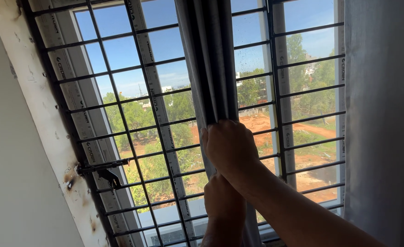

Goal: The person adjusts a grey curtain hanging on a metal rod by gathering and folding the fabric with both hands. They repeatedly smooth the curtain from the top near the air conditioner down to the bottom edge.

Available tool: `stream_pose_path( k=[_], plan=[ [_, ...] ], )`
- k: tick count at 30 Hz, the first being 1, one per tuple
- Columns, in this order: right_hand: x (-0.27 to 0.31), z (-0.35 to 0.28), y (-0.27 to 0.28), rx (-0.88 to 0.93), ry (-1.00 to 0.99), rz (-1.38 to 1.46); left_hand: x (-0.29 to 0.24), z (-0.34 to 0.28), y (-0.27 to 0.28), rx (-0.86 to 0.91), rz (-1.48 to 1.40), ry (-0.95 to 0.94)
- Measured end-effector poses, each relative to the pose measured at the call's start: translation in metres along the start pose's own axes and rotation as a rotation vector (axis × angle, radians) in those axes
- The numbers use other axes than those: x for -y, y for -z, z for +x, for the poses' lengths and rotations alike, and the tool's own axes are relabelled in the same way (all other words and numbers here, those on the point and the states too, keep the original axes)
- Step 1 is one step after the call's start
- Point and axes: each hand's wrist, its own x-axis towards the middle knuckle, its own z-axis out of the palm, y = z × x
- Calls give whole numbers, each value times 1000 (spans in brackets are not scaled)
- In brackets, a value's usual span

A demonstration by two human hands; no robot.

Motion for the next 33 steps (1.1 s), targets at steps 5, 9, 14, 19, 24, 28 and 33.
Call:
stream_pose_path(
  k=[5, 9, 14, 19, 24, 28, 33],
  plan=[
    [-7, -14, -14, -33, 28, 23, 7, -14, -9, 0, -13, -22],
    [-4, -16, -7, 34, 6, 26, 2, -18, -3, 77, -16, 40],
    [2, -8, 9, 133, -13, 31, -4, -21, 6, -26, -26, -3],
    [-4, -6, -7, -109, 101, -6, -5, -22, -2, -122, 14, -73],
    [-5, -13, -6, 47, -29, 31, -6, -25, 4, -99, -3, -82],
    [-2, -17, 0, 15, -23, 2, -5, -20, -7, -65, 53, -77],
    [9, -32, 5, 99, -71, -17, -30, -28, 36, -634, 426, -81]
  ],
)
